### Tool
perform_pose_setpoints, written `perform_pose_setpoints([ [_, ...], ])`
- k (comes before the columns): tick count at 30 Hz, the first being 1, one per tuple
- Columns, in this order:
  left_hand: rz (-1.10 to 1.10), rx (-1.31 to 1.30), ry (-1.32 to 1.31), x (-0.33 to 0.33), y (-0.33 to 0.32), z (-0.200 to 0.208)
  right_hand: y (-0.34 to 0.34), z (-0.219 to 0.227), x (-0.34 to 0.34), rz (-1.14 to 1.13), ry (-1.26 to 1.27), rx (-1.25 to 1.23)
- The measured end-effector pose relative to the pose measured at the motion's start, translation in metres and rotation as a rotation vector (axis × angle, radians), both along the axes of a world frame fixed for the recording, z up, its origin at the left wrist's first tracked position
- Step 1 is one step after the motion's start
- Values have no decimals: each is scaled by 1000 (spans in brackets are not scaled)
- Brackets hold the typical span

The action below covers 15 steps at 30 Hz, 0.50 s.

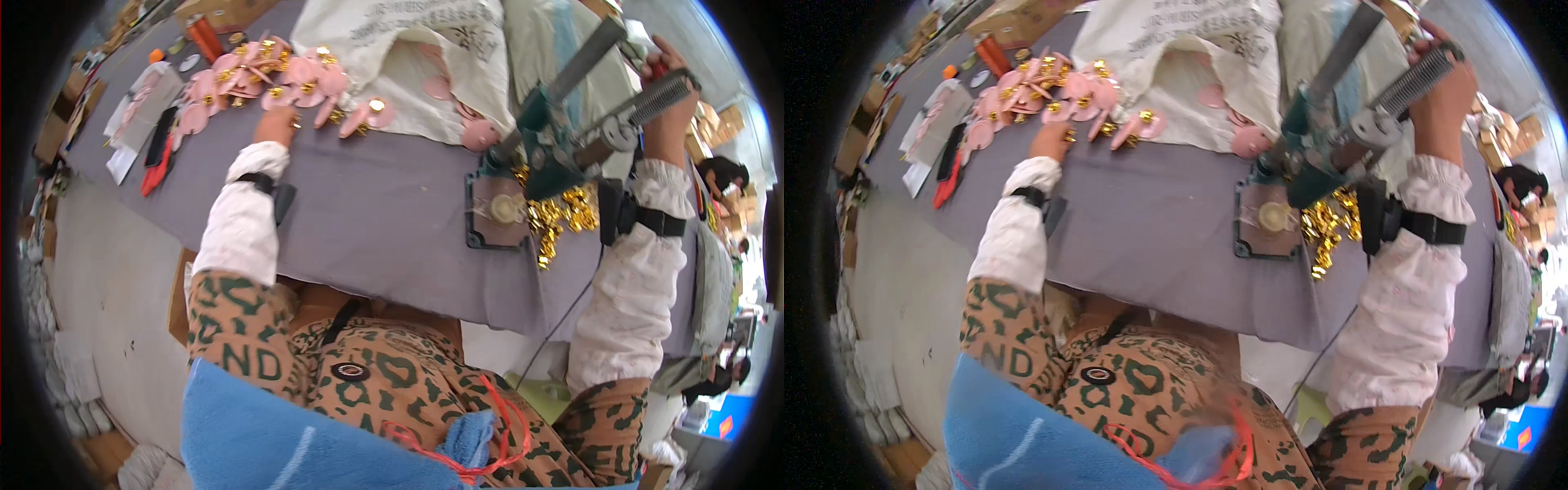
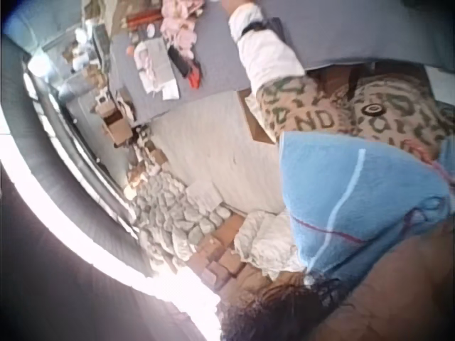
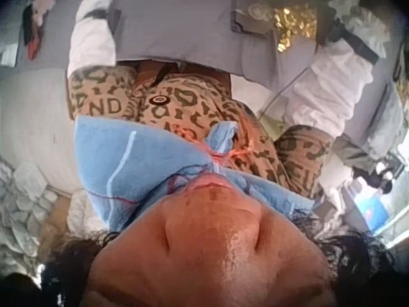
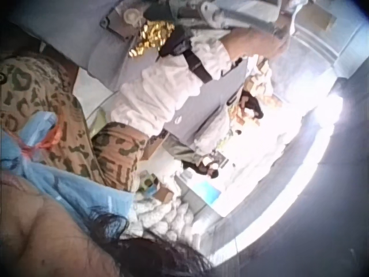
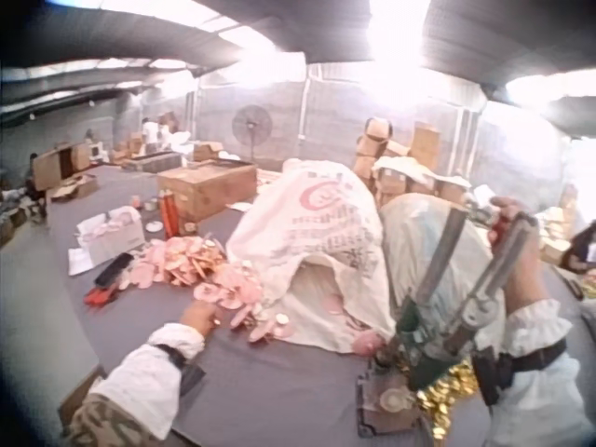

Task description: Assembling small pink and gold components using a manual press machine.

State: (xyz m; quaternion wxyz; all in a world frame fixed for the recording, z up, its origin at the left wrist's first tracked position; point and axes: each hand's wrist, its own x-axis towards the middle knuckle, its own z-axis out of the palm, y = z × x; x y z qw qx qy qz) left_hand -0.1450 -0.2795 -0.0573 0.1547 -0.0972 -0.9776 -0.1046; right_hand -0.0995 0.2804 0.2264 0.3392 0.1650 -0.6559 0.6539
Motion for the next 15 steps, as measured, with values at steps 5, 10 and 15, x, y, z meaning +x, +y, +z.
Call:
perform_pose_setpoints([
  [5,-46,500,289,89,107,24,-17,9,7,-100,-15,-194],
  [10,-520,787,-18,149,283,5,-26,3,16,-142,-32,-103],
  [15,-427,761,-106,155,350,-3,-21,0,14,-112,-4,-89],
])
